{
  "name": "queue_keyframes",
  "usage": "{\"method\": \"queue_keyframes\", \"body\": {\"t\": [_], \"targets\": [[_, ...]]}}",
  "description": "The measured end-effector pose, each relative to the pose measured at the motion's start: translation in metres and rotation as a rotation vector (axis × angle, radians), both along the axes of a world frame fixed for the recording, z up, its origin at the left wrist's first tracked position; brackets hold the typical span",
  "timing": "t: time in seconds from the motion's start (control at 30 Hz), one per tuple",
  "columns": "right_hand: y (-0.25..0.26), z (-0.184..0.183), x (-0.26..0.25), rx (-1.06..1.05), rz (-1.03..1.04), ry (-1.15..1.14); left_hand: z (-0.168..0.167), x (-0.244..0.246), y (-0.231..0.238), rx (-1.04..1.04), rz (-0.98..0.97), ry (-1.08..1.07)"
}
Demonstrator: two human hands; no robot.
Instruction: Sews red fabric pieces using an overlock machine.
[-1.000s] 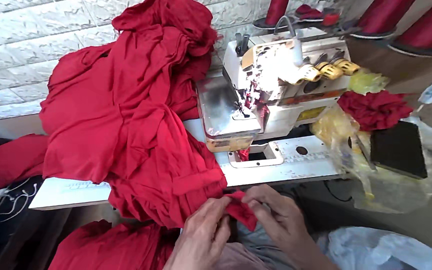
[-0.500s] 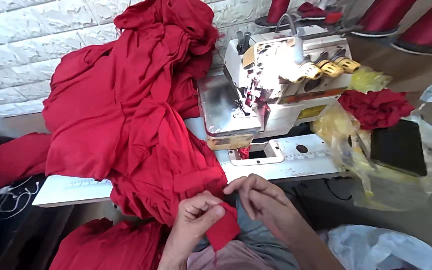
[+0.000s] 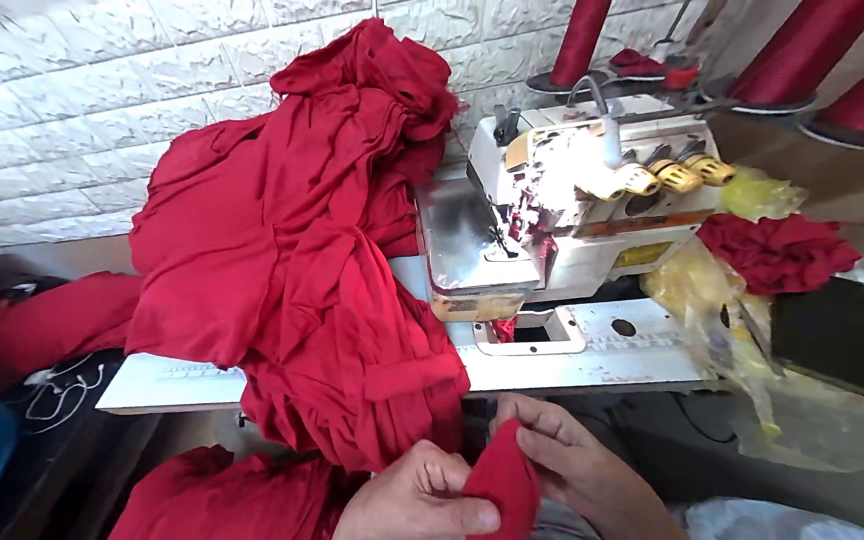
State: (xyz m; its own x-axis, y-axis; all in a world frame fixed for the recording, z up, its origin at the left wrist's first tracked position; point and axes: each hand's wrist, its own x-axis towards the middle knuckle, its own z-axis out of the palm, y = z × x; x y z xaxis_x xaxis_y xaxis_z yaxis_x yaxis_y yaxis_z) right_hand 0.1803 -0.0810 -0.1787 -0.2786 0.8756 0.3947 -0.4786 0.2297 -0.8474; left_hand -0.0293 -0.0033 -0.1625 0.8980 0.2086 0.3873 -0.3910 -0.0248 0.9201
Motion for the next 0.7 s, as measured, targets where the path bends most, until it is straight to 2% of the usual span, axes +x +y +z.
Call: {"method": "queue_keyframes", "body": {"t": [0.07, 0.1, 0.2, 0.27, 0.37, 0.47, 0.53, 0.6, 0.7], "targets": [[0.001, -0.002, -0.001, -0.059, -0.007, -0.041, 0.0, 0.003, 0.0, -0.063, 0.002, -0.132], [0.001, -0.003, -0.004, -0.092, -0.066, -0.094, 0.001, 0.005, -0.001, -0.159, 0.037, -0.194], [0.003, 0.001, -0.008, -0.067, -0.332, -0.141, 0.008, 0.011, -0.001, -0.546, 0.066, -0.245], [0.007, 0.01, -0.002, 0.064, -0.554, -0.185, 0.007, 0.014, 0.002, -0.665, 0.047, -0.217], [0.01, 0.028, 0.014, 0.299, -0.741, -0.308, 0.005, 0.019, 0.003, -0.671, 0.061, -0.168], [0.012, 0.045, 0.02, 0.504, -0.726, -0.611, 0.013, 0.024, -0.003, -0.659, 0.134, -0.159], [0.014, 0.05, 0.017, 0.593, -0.765, -0.796, 0.011, 0.023, -0.001, -0.578, 0.093, -0.113], [0.017, 0.051, 0.017, 0.643, -0.784, -0.822, 0.012, 0.022, -0.001, -0.457, 0.116, -0.052], [0.02, 0.053, 0.024, 0.599, -0.786, -0.741, 0.018, 0.022, -0.003, -0.339, 0.262, 0.027]]}}
